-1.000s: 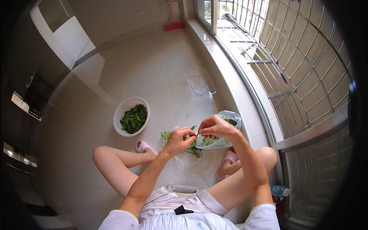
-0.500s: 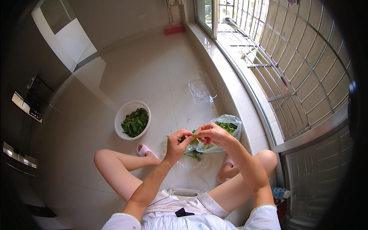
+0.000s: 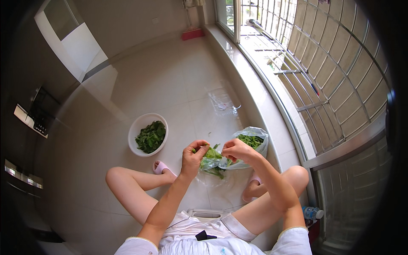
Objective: The person plucks leaves from stalks by hand and places the leaves into a bowl while discarding the stalks into a plastic bag.
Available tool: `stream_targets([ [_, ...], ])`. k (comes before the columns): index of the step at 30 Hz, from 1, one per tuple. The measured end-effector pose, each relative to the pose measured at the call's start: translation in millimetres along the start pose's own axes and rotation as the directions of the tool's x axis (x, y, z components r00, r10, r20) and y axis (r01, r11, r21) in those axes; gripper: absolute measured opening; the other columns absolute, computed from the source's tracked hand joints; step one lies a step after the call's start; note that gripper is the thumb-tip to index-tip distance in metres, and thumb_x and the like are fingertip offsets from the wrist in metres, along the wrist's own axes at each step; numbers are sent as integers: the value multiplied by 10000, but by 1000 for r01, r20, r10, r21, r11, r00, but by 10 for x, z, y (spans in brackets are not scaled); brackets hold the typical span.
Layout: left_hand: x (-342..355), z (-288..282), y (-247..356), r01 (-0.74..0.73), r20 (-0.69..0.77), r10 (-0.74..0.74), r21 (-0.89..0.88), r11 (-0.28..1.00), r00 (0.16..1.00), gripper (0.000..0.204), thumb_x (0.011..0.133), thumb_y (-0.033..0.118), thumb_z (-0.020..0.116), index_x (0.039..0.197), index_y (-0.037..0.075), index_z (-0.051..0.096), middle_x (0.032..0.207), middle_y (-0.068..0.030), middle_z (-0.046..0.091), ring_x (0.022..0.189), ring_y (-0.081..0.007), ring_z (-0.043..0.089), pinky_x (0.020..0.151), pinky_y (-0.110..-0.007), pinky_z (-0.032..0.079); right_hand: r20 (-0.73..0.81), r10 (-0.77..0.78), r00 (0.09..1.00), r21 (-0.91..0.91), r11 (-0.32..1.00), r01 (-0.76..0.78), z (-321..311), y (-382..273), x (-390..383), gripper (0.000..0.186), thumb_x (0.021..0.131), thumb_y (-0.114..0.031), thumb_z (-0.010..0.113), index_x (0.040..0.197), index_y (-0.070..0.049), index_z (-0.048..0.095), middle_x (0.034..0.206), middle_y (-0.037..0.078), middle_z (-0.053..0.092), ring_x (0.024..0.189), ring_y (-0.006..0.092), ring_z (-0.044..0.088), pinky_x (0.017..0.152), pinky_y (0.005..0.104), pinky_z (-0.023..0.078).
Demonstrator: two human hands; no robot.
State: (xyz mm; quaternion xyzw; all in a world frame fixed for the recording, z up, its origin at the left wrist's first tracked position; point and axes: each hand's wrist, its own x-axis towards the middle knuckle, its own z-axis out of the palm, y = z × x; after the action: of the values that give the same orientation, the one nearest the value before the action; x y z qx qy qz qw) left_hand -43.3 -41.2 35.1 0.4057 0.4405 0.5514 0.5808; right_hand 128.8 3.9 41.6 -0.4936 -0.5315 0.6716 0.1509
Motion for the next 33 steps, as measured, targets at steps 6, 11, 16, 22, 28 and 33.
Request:
stream_targets([
  [6, 67, -84, 58, 10, -135, -11, -11, 1000, 991, 53, 768, 73, 550, 812, 56, 574, 637, 45, 519, 478, 10, 354, 397, -144, 230, -406, -255, 878, -617, 785, -57, -376, 336, 236, 157, 589, -107, 528, 653, 15, 604, 615, 177, 572, 577, 246, 585, 543, 307, 460],
  [11, 93, -82, -9, 92, -231, -111, -91, 992, 967, 41, 752, 80, 571, 783, 55, 565, 622, 41, 521, 465, 5, 372, 388, -146, 249, -438, -461, 772, -748, 663, -28, -585, 686, 340, 117, 566, -26, 530, 655, -1, 602, 628, 153, 578, 596, 260, 580, 558, 318, 453],
  [16, 75, -157, -157, 148, -241, -173, -116, 982, 955, 58, 743, 84, 582, 777, 49, 550, 635, 38, 518, 456, -1, 371, 378, -153, 259, -336, -515, 789, -628, 746, 220, -291, 451, 243, 131, 658, -87, 565, 753, -14, 619, 702, 171, 591, 641, 238, 587, 568, 297, 465],
  [22, 64, -121, -207, 190, -246, -220, -139, 972, 944, 53, 739, 75, 582, 755, 58, 535, 597, 50, 464, 432, -5, 334, 363, -148, 227, 14, -254, 967, -4, 967, 254, 112, 72, -15, 271, 738, -153, 586, 914, 51, 553, 772, 101, 593, 658, 125, 565, 562, 230, 490],
  [28, 40, -128, -222, 203, -161, -229, -162, 966, 960, 59, 743, 63, 576, 760, 55, 521, 547, 57, 428, 407, -9, 315, 352, -149, 212, -13, -141, 990, 308, 941, 139, 118, 175, 84, 167, 740, -97, 570, 827, 45, 554, 718, 73, 566, 623, 116, 563, 570, 216, 492],
  [33, -22, -165, -208, 186, -138, -214, -191, 964, 967, 53, 744, 57, 576, 752, 59, 524, 547, 56, 435, 399, -1, 310, 345, -152, 209, 22, -38, 999, 429, 903, 25, 106, 144, 96, 154, 744, -96, 572, 835, 26, 547, 725, 64, 565, 618, 114, 567, 581, 212, 497],
])
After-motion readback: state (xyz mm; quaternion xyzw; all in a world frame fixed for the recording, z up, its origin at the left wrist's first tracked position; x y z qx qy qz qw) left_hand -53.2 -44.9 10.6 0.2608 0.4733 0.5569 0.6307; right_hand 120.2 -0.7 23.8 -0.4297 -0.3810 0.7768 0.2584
